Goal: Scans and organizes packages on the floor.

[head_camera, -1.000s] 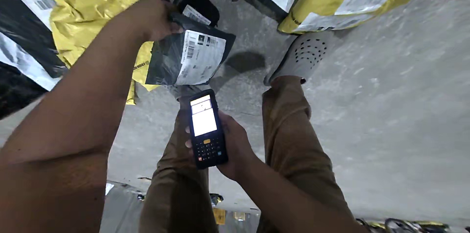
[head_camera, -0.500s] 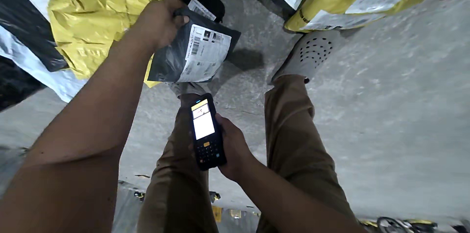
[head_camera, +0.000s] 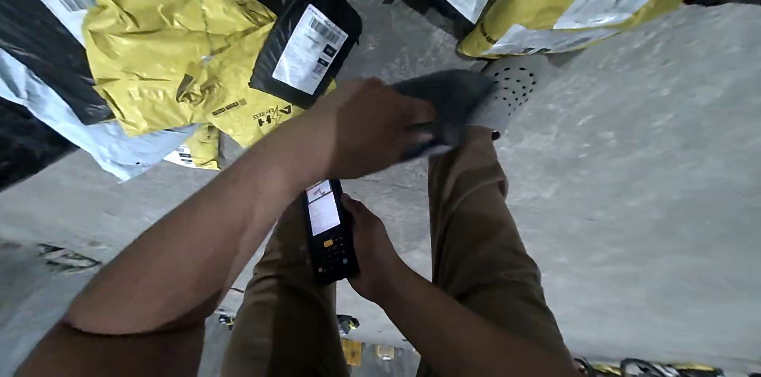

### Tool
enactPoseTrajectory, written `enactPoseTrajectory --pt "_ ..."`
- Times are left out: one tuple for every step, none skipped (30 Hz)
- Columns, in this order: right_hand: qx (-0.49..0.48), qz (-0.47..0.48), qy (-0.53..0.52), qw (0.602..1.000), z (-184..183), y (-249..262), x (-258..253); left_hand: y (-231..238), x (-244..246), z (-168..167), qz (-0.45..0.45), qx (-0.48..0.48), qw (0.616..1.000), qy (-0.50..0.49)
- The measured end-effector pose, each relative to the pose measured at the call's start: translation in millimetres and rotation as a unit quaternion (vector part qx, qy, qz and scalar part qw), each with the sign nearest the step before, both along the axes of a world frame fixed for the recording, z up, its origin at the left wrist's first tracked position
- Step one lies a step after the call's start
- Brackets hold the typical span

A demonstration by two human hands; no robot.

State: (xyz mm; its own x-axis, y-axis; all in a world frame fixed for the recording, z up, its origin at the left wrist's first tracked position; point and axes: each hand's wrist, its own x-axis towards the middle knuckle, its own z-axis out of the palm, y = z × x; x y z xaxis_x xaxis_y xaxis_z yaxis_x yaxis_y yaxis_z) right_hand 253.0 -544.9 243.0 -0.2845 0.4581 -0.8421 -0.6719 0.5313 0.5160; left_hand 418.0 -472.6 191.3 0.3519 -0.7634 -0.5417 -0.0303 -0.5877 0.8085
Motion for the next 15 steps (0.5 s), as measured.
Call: enactPoseTrajectory --pt "-0.005 -0.015 -0.008 1.000 -1.4 -0.2 0.2 -6.8 10.2 9.8 0.047 -0.042 0.998 0.001" --pt "-0.008 -0.038 -0.013 0.999 -3.5 -0.9 0.7 -10.7 20.5 14.8 0.116 -0.075 0.990 0.009" --pt "-0.007 -0.065 -0.020 0.998 -6.0 -1.7 1.0 -11.3 29.8 12.6 0.194 -0.104 0.975 0.022" --pt "-0.001 -0.095 -0.031 0.995 -9.1 -3.5 1.0 -8.1 37.8 0.8 0.269 -0.127 0.954 0.036" --pt "0.006 -0.121 -0.045 0.992 -12.6 -5.8 1.0 -0.5 44.4 -19.6 0.337 -0.123 0.932 0.044" --pt "0.012 -0.143 -0.051 0.988 -15.8 -8.2 1.6 11.5 50.3 -44.5 0.386 -0.071 0.919 0.036" --pt "0.015 -0.157 -0.053 0.986 -18.5 -10.6 2.8 27.6 54.1 -71.9 0.409 0.005 0.913 0.018" --pt "0.019 -0.168 -0.054 0.984 -20.9 -12.8 4.1 46.4 55.4 -99.1 0.401 0.092 0.912 -0.001" --pt "0.026 -0.177 -0.060 0.982 -23.0 -14.5 4.4 66.2 54.6 -122.6 0.366 0.177 0.914 -0.008" --pt "0.030 -0.184 -0.065 0.980 -24.3 -15.2 4.3 83.9 50.4 -142.3 0.335 0.242 0.911 -0.001" --pt "0.032 -0.186 -0.068 0.980 -25.2 -15.2 4.1 97.4 44.3 -157.1 0.314 0.290 0.904 0.014" --pt "0.029 -0.185 -0.065 0.980 -25.4 -14.5 4.0 105.4 38.6 -167.8 0.297 0.325 0.897 0.026" --pt "0.025 -0.184 -0.062 0.981 -25.2 -13.2 3.0 109.0 33.0 -174.8 0.282 0.352 0.892 0.030" --pt "0.021 -0.182 -0.063 0.981 -24.9 -11.7 1.8 109.0 28.5 -178.9 0.266 0.374 0.888 0.027" --pt "0.018 -0.175 -0.065 0.982 -24.5 -10.2 0.7 106.0 25.5 -179.9 0.257 0.386 0.886 0.019"
